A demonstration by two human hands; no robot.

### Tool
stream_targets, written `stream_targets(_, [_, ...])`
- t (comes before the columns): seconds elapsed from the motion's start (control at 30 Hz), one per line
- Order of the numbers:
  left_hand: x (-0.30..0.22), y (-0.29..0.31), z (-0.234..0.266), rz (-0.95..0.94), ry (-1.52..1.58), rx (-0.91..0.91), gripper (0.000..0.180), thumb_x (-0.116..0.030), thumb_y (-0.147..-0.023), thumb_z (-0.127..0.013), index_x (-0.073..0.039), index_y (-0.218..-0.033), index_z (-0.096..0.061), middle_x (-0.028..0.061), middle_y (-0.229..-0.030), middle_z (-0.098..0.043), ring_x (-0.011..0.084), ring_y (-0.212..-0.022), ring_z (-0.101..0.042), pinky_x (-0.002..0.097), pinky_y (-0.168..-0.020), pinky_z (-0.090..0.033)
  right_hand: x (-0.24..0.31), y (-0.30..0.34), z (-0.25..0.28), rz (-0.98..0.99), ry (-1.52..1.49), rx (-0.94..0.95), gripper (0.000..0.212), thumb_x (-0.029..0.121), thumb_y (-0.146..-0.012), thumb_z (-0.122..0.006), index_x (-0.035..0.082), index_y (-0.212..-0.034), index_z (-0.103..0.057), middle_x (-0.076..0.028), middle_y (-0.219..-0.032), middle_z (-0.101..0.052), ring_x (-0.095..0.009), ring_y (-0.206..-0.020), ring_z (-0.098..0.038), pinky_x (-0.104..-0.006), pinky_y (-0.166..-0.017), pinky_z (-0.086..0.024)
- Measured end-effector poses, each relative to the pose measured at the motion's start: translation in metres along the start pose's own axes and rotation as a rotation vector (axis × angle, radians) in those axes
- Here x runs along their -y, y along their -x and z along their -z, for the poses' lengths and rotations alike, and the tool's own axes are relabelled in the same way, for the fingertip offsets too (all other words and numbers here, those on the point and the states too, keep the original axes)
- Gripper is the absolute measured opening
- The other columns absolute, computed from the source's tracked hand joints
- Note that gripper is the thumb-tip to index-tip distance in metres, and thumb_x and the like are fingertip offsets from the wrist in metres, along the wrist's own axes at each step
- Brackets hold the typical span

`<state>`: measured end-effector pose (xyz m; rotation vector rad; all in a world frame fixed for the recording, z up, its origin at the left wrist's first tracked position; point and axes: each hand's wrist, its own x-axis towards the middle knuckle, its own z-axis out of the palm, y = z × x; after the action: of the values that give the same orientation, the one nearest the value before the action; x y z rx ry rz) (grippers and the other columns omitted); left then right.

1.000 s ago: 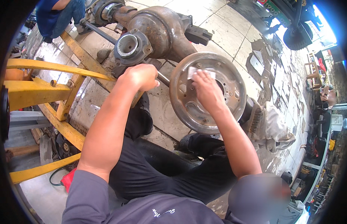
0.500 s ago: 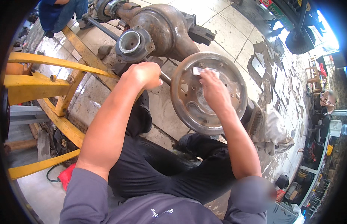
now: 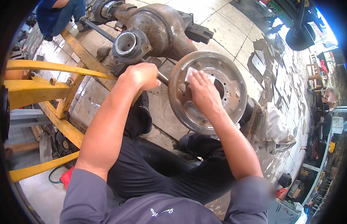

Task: The person scrubs the surface of a brake drum with a sanding block while seated on the floor. They repeatedly wipe and rotate the drum to clean different areas.

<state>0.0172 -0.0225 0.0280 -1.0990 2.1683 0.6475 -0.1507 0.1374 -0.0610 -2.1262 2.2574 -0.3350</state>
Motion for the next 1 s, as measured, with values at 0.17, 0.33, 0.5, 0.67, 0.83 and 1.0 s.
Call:
stream_targets(0.17, [0.004, -0.003, -0.004, 0.002, -0.016, -0.005, 0.035, -0.032, -0.092, -0.064, -0.011, -0.12, -0.067, 0.0136, -0.123, -0.065, 0.0325, -0.114, -0.062, 0.0431, -0.097, -0.05, 0.019, 0.004, -0.005, 0.052, -0.073, 0.074, 0.038, 0.016, -0.097, -0.054, 0.0, -0.132, -0.055, -0.02, -0.141, -0.052, -0.037, -0.136, -0.043, -0.0446, -0.113, -0.036])
stream_targets(0.33, [0.005, -0.007, -0.006, -0.003, -0.037, -0.009, 0.034, -0.033, -0.092, -0.065, -0.013, -0.12, -0.067, 0.012, -0.123, -0.065, 0.0311, -0.114, -0.062, 0.0425, -0.097, -0.05, 0.018, 0.002, -0.007, 0.053, -0.027, 0.041, 0.038, 0.008, -0.093, -0.057, 0.001, -0.131, -0.055, -0.021, -0.138, -0.054, -0.038, -0.134, -0.045, -0.0431, -0.114, -0.036])
stream_targets(0.5, [0.008, -0.006, -0.011, -0.025, -0.028, -0.059, 0.034, -0.032, -0.091, -0.065, -0.015, -0.12, -0.067, 0.01, -0.123, -0.065, 0.0297, -0.115, -0.061, 0.0419, -0.099, -0.049, 0.003, -0.004, -0.007, -0.002, 0.005, -0.018, 0.039, 0.007, -0.092, -0.055, -0.002, -0.13, -0.055, -0.02, -0.142, -0.051, -0.037, -0.135, -0.043, -0.0423, -0.113, -0.036])
stream_targets(0.67, [0.009, -0.012, -0.013, -0.019, -0.046, -0.057, 0.033, -0.033, -0.09, -0.065, -0.015, -0.118, -0.068, 0.0112, -0.121, -0.066, 0.0297, -0.114, -0.062, 0.0421, -0.098, -0.048, -0.003, -0.004, -0.009, 0.016, -0.072, -0.023, 0.037, 0.009, -0.092, -0.057, 0.0, -0.128, -0.056, -0.019, -0.141, -0.052, -0.035, -0.136, -0.043, -0.0423, -0.116, -0.034])
stream_targets(0.83, [0.01, -0.016, -0.016, -0.017, -0.072, -0.047, 0.033, -0.033, -0.09, -0.065, -0.014, -0.117, -0.069, 0.0126, -0.119, -0.067, 0.0294, -0.114, -0.062, 0.0417, -0.098, -0.048, 0.011, -0.001, -0.006, 0.096, -0.118, 0.067, 0.039, 0.009, -0.092, -0.054, -0.001, -0.13, -0.054, -0.019, -0.14, -0.052, -0.035, -0.136, -0.044, -0.0424, -0.115, -0.034])
stream_targets(1.0, [0.006, -0.01, -0.013, -0.051, -0.05, -0.058, 0.04, -0.034, -0.091, -0.065, -0.005, -0.118, -0.067, 0.0144, -0.123, -0.066, 0.0311, -0.115, -0.063, 0.041, -0.097, -0.051, 0.01, -0.005, -0.002, 0.05, -0.03, 0.029, 0.038, 0.01, -0.092, -0.057, 0.0, -0.129, -0.056, -0.021, -0.14, -0.052, -0.036, -0.136, -0.042, -0.043, -0.114, -0.035])
